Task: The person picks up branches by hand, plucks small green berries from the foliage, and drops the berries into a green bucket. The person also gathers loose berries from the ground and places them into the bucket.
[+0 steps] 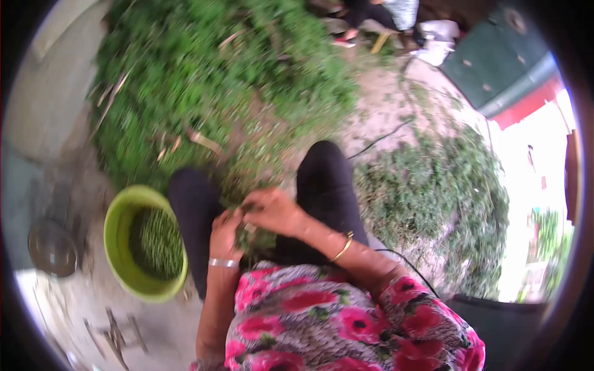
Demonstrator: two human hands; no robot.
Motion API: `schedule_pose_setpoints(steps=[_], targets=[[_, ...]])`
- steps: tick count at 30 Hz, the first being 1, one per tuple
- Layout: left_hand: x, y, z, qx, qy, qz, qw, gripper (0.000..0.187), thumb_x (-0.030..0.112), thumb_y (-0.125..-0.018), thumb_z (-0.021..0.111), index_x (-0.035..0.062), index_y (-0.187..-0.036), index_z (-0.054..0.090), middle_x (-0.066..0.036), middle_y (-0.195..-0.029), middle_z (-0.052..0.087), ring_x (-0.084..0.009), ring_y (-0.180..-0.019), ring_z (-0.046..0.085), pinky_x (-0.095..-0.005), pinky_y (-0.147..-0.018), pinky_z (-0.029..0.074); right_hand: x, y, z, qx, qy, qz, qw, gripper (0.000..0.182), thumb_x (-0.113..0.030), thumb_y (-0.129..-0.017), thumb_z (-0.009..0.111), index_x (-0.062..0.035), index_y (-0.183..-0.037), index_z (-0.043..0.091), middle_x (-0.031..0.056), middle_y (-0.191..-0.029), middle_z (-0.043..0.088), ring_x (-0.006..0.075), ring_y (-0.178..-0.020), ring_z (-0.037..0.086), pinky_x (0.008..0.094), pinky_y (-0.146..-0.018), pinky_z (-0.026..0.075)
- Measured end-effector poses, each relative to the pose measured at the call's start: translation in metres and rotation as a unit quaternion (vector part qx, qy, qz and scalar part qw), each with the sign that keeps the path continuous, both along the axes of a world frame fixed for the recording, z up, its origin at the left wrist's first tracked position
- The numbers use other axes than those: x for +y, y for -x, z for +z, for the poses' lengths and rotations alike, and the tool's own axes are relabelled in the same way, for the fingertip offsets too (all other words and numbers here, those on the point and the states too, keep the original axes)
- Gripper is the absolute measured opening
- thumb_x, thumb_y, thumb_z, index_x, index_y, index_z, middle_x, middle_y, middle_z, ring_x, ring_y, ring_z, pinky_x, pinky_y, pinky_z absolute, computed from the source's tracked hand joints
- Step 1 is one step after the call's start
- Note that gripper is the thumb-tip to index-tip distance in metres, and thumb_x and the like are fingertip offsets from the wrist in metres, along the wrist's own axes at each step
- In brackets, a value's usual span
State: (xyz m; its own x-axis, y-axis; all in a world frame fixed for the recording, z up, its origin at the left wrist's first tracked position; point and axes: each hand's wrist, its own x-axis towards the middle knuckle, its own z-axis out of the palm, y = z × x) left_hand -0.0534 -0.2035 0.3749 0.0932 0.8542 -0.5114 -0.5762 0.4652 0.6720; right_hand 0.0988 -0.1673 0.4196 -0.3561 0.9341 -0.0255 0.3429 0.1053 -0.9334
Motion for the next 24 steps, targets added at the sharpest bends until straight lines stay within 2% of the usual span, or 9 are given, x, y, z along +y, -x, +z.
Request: schedule_pose_setpoints(steps=[3, 7, 9, 11, 13, 15, 16, 19, 24], targets=[[0.0, -0.001, 0.009, 0.06, -0.066, -0.054, 0.995, 0.022, 0.021, -0.093, 0.046, 0.0014, -0.094, 0.057, -0.005, -0.072, 0.057, -0.0127, -0.058, 0.057, -0.0259, -0.047, 0.044, 0.005, 0.0, -0.012, -0.024, -0.101, -0.003, 0.995, 0.021, -0.013, -0.066, 0.063, -0.0014, -0.084, 0.064, 0.015, -0.074, 0.062, 0.0279, -0.071, 0.063, 0.0349, -0.067, 0.051], [-0.001, 0.001, 0.009, 0.104, -0.133, -0.093, 0.981, 0.024, 0.022, -0.092, 0.047, 0.0003, -0.095, 0.056, -0.006, -0.07, 0.057, -0.0144, -0.053, 0.055, -0.0258, -0.043, 0.042, 0.005, 0.013, -0.031, 0.038, -0.033, -0.049, 0.998, 0.021, -0.009, -0.064, 0.062, -0.0016, -0.082, 0.064, 0.015, -0.074, 0.063, 0.0255, -0.071, 0.064, 0.0336, -0.065, 0.051], [-0.001, 0.0, -0.008, 0.047, -0.096, -0.032, 0.994, 0.025, 0.024, -0.092, 0.046, 0.001, -0.097, 0.055, -0.006, -0.066, 0.055, -0.0162, -0.05, 0.054, -0.0263, -0.041, 0.042, 0.003, 0.017, -0.042, 0.089, 0.089, -0.053, 0.991, 0.02, -0.006, -0.063, 0.06, -0.0008, -0.082, 0.064, 0.0154, -0.075, 0.064, 0.0249, -0.071, 0.065, 0.0338, -0.065, 0.052], [0.006, 0.014, -0.027, -0.018, -0.125, -0.122, 0.984, 0.023, 0.02, -0.089, 0.054, 0.0016, -0.103, 0.055, -0.011, -0.085, 0.061, -0.02, -0.065, 0.061, -0.0298, -0.055, 0.052, -0.004, 0.006, -0.02, 0.075, 0.036, -0.056, 0.995, 0.024, -0.003, -0.063, 0.058, 0.0002, -0.086, 0.064, 0.0167, -0.076, 0.064, 0.0249, -0.069, 0.065, 0.0338, -0.065, 0.052], [-0.001, -0.002, 0.008, 0.037, -0.08, -0.105, 0.991, 0.021, 0.019, -0.09, 0.057, 0.0, -0.097, 0.057, -0.009, -0.077, 0.056, -0.0198, -0.063, 0.052, -0.0328, -0.056, 0.043, -0.001, -0.004, -0.015, 0.087, -0.016, -0.067, 0.994, 0.026, -0.001, -0.065, 0.055, 0.0022, -0.089, 0.063, 0.0157, -0.074, 0.064, 0.0232, -0.067, 0.065, 0.034, -0.063, 0.052], [0.003, -0.012, 0.016, 0.028, -0.057, -0.1, 0.993, 0.017, 0.017, -0.09, 0.054, 0.0006, -0.094, 0.057, -0.008, -0.073, 0.056, -0.0188, -0.059, 0.051, -0.0317, -0.054, 0.042, -0.002, -0.025, 0.014, 0.16, 0.207, 0.009, 0.965, 0.025, 0.001, -0.067, 0.053, 0.0038, -0.091, 0.062, 0.013, -0.073, 0.064, 0.0206, -0.065, 0.065, 0.0341, -0.061, 0.052], [0.003, -0.018, 0.02, 0.038, -0.048, -0.089, 0.994, 0.015, 0.015, -0.089, 0.055, 0.0005, -0.092, 0.057, -0.008, -0.072, 0.056, -0.0191, -0.057, 0.051, -0.032, -0.052, 0.042, -0.001, -0.03, 0.012, 0.207, 0.229, 0.006, 0.951, 0.022, 0.001, -0.068, 0.055, 0.0045, -0.088, 0.063, 0.0102, -0.07, 0.063, 0.0167, -0.061, 0.064, 0.0315, -0.056, 0.051], [0.01, -0.024, 0.017, -0.001, -0.04, -0.123, 0.992, 0.013, 0.013, -0.087, 0.056, 0.0006, -0.09, 0.058, -0.009, -0.072, 0.057, -0.0196, -0.057, 0.052, -0.0325, -0.051, 0.043, 0.0, -0.037, -0.004, 0.221, 0.094, -0.024, 0.97, 0.018, -0.001, -0.066, 0.06, 0.0042, -0.083, 0.063, 0.0093, -0.065, 0.062, 0.0139, -0.058, 0.061, 0.029, -0.053, 0.049], [0.023, -0.041, 0.019, 0.005, -0.025, -0.136, 0.99, 0.011, 0.011, -0.086, 0.055, 0.0015, -0.089, 0.058, -0.008, -0.072, 0.058, -0.0199, -0.058, 0.054, -0.0323, -0.051, 0.044, -0.002, -0.044, -0.008, 0.247, 0.112, -0.157, 0.95, 0.011, -0.009, -0.071, 0.067, 0.0001, -0.075, 0.064, 0.0038, -0.058, 0.057, 0.0105, -0.052, 0.05, 0.027, -0.049, 0.041]])
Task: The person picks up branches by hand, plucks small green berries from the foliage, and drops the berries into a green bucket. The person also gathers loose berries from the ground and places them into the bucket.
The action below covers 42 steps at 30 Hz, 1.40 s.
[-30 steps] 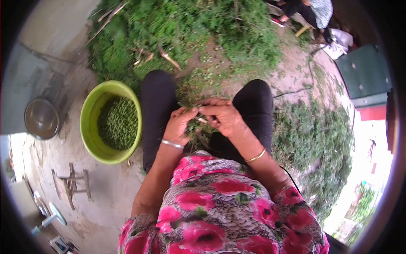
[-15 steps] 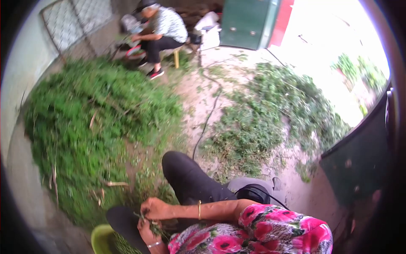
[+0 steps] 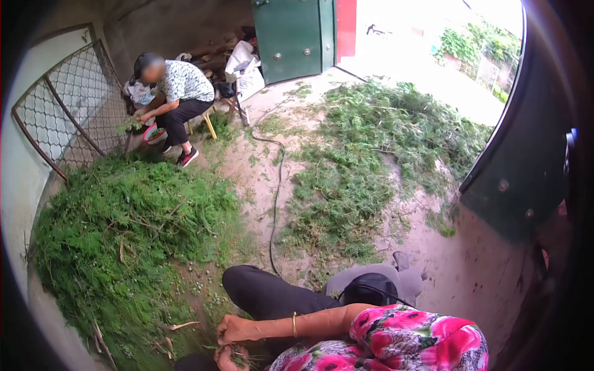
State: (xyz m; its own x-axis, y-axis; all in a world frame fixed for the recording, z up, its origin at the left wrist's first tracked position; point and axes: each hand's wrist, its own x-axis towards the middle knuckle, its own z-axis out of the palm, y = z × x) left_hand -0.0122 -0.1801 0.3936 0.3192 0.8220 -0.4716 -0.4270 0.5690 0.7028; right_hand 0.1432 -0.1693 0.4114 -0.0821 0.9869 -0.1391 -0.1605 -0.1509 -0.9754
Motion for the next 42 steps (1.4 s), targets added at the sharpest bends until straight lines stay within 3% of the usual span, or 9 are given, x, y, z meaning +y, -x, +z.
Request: schedule_pose_setpoints(steps=[6, 16, 21, 23, 25, 26, 30, 32, 42], targets=[[0.003, -0.003, -0.003, 0.016, 0.024, -0.016, 0.999, 0.013, 0.014, -0.088, 0.054, 0.0035, -0.094, 0.059, -0.009, -0.076, 0.06, -0.0214, -0.06, 0.056, -0.0334, -0.054, 0.047, -0.004, -0.016, -0.005, 0.213, 0.144, -0.034, 0.966, 0.014, -0.015, -0.078, 0.063, -0.0014, -0.076, 0.059, 0.0015, -0.06, 0.053, 0.0086, -0.046, 0.041, 0.0239, -0.04, 0.03], [0.009, 0.012, -0.041, 0.009, 0.114, 0.023, 0.993, 0.03, 0.03, -0.093, 0.05, 0.0017, -0.094, 0.059, -0.011, -0.077, 0.063, -0.0254, -0.063, 0.058, -0.0374, -0.055, 0.048, -0.017, -0.03, 0.022, 0.287, 0.147, -0.068, 0.944, 0.015, -0.015, -0.08, 0.062, -0.0024, -0.074, 0.057, 0.0017, -0.058, 0.05, 0.0076, -0.043, 0.041, 0.0238, -0.037, 0.029], [0.009, 0.01, -0.044, 0.024, 0.126, 0.023, 0.991, 0.032, 0.032, -0.093, 0.049, 0.0022, -0.093, 0.06, -0.011, -0.077, 0.062, -0.0252, -0.064, 0.058, -0.037, -0.054, 0.048, -0.019, -0.021, -0.006, 0.11, 0.025, -0.042, 0.993, 0.027, -0.021, -0.083, 0.063, -0.0029, -0.065, 0.055, -0.0006, -0.048, 0.046, 0.0074, -0.041, 0.04, 0.0249, -0.039, 0.031], [0.008, 0.013, -0.046, -0.003, 0.093, 0.01, 0.996, 0.031, 0.033, -0.093, 0.05, 0.0034, -0.092, 0.06, -0.01, -0.08, 0.062, -0.0247, -0.067, 0.058, -0.037, -0.054, 0.048, -0.021, -0.015, -0.018, 0.064, -0.008, -0.022, 0.998, 0.022, -0.017, -0.082, 0.063, -0.0002, -0.069, 0.058, 0.0034, -0.053, 0.052, 0.01, -0.045, 0.048, 0.0273, -0.043, 0.037], [0.016, 0.031, -0.073, -0.033, 0.087, -0.005, 0.996, 0.031, 0.032, -0.092, 0.05, 0.0033, -0.095, 0.06, -0.01, -0.084, 0.063, -0.0247, -0.072, 0.059, -0.0376, -0.059, 0.049, -0.03, -0.009, -0.009, -0.074, -0.135, -0.034, 0.987, 0.019, -0.016, -0.078, 0.066, 0.002, -0.075, 0.06, 0.0085, -0.059, 0.058, 0.016, -0.054, 0.058, 0.0316, -0.051, 0.045], [0.017, 0.028, -0.068, -0.063, 0.084, -0.02, 0.994, 0.03, 0.031, -0.092, 0.051, 0.0032, -0.097, 0.061, -0.01, -0.088, 0.064, -0.0248, -0.077, 0.06, -0.0381, -0.063, 0.05, -0.031, -0.008, -0.004, -0.12, -0.088, 0.01, 0.989, 0.019, -0.014, -0.073, 0.067, 0.0018, -0.082, 0.062, 0.0135, -0.069, 0.063, 0.0244, -0.067, 0.064, 0.0367, -0.06, 0.049], [0.012, 0.014, -0.048, 0.02, 0.092, 0.04, 0.995, 0.031, 0.029, -0.091, 0.052, 0.0025, -0.104, 0.061, -0.01, -0.098, 0.064, -0.0258, -0.088, 0.06, -0.0394, -0.075, 0.05, -0.035, -0.001, 0.004, -0.244, -0.087, -0.029, 0.966, 0.019, -0.011, -0.065, 0.065, -0.0033, -0.082, 0.064, 0.0178, -0.077, 0.064, 0.0384, -0.077, 0.062, 0.0457, -0.065, 0.05], [0.014, 0.013, -0.051, 0.03, 0.1, 0.055, 0.993, 0.032, 0.029, -0.091, 0.053, 0.0026, -0.109, 0.06, -0.011, -0.106, 0.063, -0.0262, -0.095, 0.058, -0.0396, -0.082, 0.048, -0.034, 0.003, 0.008, -0.283, -0.083, -0.025, 0.955, 0.018, -0.011, -0.065, 0.065, -0.0028, -0.081, 0.063, 0.0182, -0.076, 0.063, 0.0385, -0.077, 0.062, 0.0462, -0.065, 0.049], [0.018, 0.019, -0.062, 0.023, 0.07, 0.025, 0.997, 0.035, 0.034, -0.091, 0.054, 0.004, -0.108, 0.06, -0.009, -0.107, 0.062, -0.0229, -0.096, 0.058, -0.0376, -0.082, 0.048, -0.031, 0.007, 0.014, -0.396, -0.117, 0.016, 0.911, 0.015, -0.013, -0.071, 0.06, -0.0037, -0.083, 0.061, 0.017, -0.073, 0.063, 0.0377, -0.074, 0.062, 0.0467, -0.062, 0.048]])
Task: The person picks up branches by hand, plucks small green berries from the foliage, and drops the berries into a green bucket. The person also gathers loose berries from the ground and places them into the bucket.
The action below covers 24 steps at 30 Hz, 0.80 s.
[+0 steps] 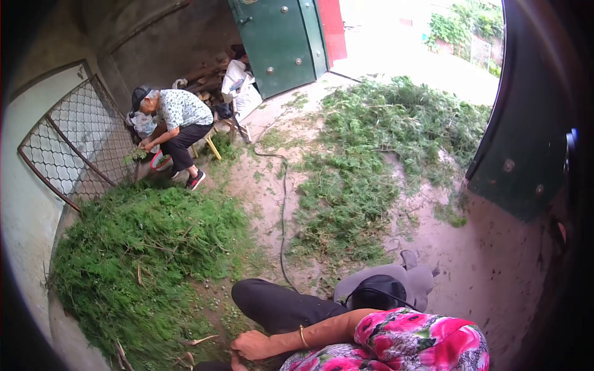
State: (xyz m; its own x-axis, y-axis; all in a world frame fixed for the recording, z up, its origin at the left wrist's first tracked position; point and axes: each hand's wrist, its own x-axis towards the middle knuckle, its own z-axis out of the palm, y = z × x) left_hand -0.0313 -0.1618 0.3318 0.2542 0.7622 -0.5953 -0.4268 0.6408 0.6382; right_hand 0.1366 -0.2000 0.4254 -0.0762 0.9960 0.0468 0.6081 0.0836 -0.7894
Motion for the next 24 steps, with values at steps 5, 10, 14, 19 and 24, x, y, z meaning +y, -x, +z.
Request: schedule_pose_setpoints(steps=[5, 10, 14, 19, 24], targets=[[0.0, 0.001, -0.005, -0.028, -0.012, -0.025, 0.999, 0.039, 0.039, -0.091, 0.051, 0.0034, -0.106, 0.06, -0.007, -0.106, 0.063, -0.021, -0.093, 0.059, -0.0376, -0.081, 0.048, 0.0, 0.001, 0.001, -0.027, -0.048, 0.038, 0.998, 0.016, -0.013, -0.07, 0.058, -0.0025, -0.081, 0.062, 0.0173, -0.07, 0.063, 0.0373, -0.07, 0.063, 0.0452, -0.06, 0.049], [-0.005, 0.001, 0.004, -0.064, -0.013, 0.038, 0.997, 0.039, 0.037, -0.092, 0.049, 0.0035, -0.109, 0.059, -0.01, -0.107, 0.062, -0.0233, -0.095, 0.058, -0.0398, -0.082, 0.048, 0.0, 0.0, 0.016, -0.077, -0.03, 0.037, 0.996, 0.017, -0.013, -0.069, 0.06, -0.0013, -0.081, 0.062, 0.0182, -0.071, 0.063, 0.0371, -0.071, 0.063, 0.0452, -0.061, 0.05], [-0.006, 0.015, -0.01, -0.102, 0.007, 0.036, 0.994, 0.036, 0.033, -0.092, 0.048, 0.0032, -0.11, 0.059, -0.012, -0.106, 0.062, -0.0254, -0.094, 0.058, -0.0416, -0.08, 0.049, 0.003, 0.0, 0.012, -0.047, 0.042, 0.023, 0.998, 0.021, -0.008, -0.065, 0.063, -0.0022, -0.085, 0.063, 0.0182, -0.078, 0.064, 0.0365, -0.079, 0.064, 0.0452, -0.068, 0.051], [-0.004, 0.031, -0.041, -0.147, -0.019, -0.009, 0.989, 0.033, 0.026, -0.093, 0.045, 0.0011, -0.11, 0.058, -0.013, -0.107, 0.061, -0.0272, -0.095, 0.058, -0.0417, -0.08, 0.049, 0.006, 0.005, -0.001, -0.04, 0.044, 0.015, 0.998, 0.02, -0.014, -0.069, 0.064, -0.0012, -0.084, 0.062, 0.0188, -0.075, 0.064, 0.0373, -0.075, 0.063, 0.0456, -0.064, 0.05], [-0.013, 0.023, -0.033, 0.363, -0.295, -0.172, 0.867, 0.034, 0.023, -0.095, 0.04, 0.0013, -0.116, 0.054, -0.013, -0.117, 0.057, -0.0261, -0.104, 0.055, -0.0409, -0.083, 0.048, 0.01, 0.013, -0.011, -0.008, 0.055, 0.002, 0.998, 0.02, -0.015, -0.071, 0.064, -0.0014, -0.085, 0.061, 0.0178, -0.075, 0.064, 0.0371, -0.077, 0.063, 0.0458, -0.065, 0.05]])
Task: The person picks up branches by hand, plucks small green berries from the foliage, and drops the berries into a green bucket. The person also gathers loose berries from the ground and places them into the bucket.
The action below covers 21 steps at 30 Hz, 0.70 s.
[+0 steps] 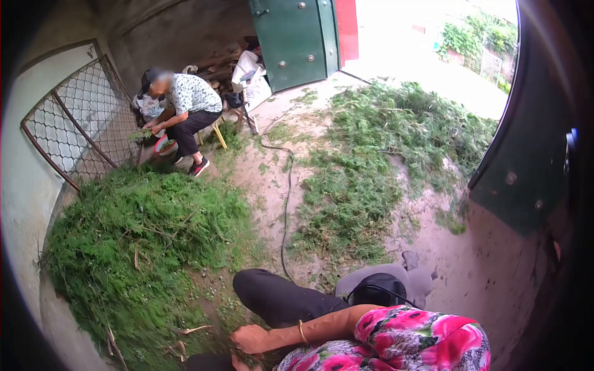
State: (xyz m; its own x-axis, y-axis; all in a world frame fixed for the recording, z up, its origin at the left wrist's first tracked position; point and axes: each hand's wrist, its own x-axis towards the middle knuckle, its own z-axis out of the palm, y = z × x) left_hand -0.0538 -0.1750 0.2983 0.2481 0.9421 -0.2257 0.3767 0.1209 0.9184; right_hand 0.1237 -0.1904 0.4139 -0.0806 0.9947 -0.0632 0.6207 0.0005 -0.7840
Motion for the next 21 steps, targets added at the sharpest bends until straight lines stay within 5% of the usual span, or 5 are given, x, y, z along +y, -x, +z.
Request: schedule_pose_setpoints(steps=[6, 8, 9, 11, 21], targets=[[0.007, -0.037, 0.028, -0.362, 0.322, 0.22, 0.847, 0.048, 0.038, -0.098, 0.034, 0.0049, -0.132, 0.04, -0.011, -0.13, 0.049, -0.0249, -0.113, 0.05, -0.0399, -0.095, 0.042, 0.0, -0.004, 0.01, 0.049, 0.056, -0.028, 0.997, 0.021, -0.017, -0.072, 0.066, 0.0012, -0.081, 0.061, 0.0194, -0.079, 0.064, 0.0374, -0.081, 0.063, 0.0442, -0.068, 0.05], [0.037, -0.054, -0.007, -0.711, 0.16, -0.399, 0.557, 0.052, 0.042, -0.098, 0.031, 0.0075, -0.136, 0.037, -0.011, -0.134, 0.045, -0.0228, -0.117, 0.047, -0.0394, -0.097, 0.04, -0.001, -0.008, 0.008, 0.064, 0.045, -0.03, 0.997, 0.021, -0.018, -0.072, 0.065, 0.0002, -0.082, 0.062, 0.0192, -0.075, 0.063, 0.0381, -0.077, 0.062, 0.0447, -0.065, 0.05], [0.03, -0.045, -0.009, -0.712, 0.158, -0.395, 0.559, 0.052, 0.042, -0.098, 0.031, 0.0075, -0.136, 0.037, -0.011, -0.134, 0.045, -0.0228, -0.117, 0.047, -0.0394, -0.097, 0.04, -0.001, -0.008, 0.006, 0.079, 0.035, -0.029, 0.996, 0.021, -0.019, -0.072, 0.065, -0.0009, -0.083, 0.062, 0.0191, -0.071, 0.061, 0.0387, -0.073, 0.062, 0.0452, -0.062, 0.049], [-0.005, -0.029, 0.014, -0.586, 0.322, 0.15, 0.728, 0.037, 0.034, -0.089, 0.057, 0.0044, -0.111, 0.055, -0.01, -0.102, 0.062, -0.0214, -0.086, 0.063, -0.0355, -0.069, 0.055, 0.004, -0.009, -0.011, 0.101, -0.036, -0.031, 0.994, 0.022, -0.021, -0.069, 0.066, 0.0003, -0.074, 0.062, 0.0204, -0.076, 0.062, 0.0371, -0.077, 0.063, 0.0433, -0.065, 0.05], [-0.011, -0.027, 0.032, -0.63, 0.355, 0.136, 0.677, 0.042, 0.033, -0.095, 0.041, -0.0051, -0.109, 0.052, -0.021, -0.101, 0.061, -0.0347, -0.088, 0.061, -0.0425, -0.073, 0.053, -0.009, -0.031, 0.028, 0.368, 0.116, -0.088, 0.918, 0.012, -0.003, -0.08, 0.055, 0.0059, -0.082, 0.063, 0.0023, -0.061, 0.056, 0.0074, -0.05, 0.051, 0.0213, -0.042, 0.038]])
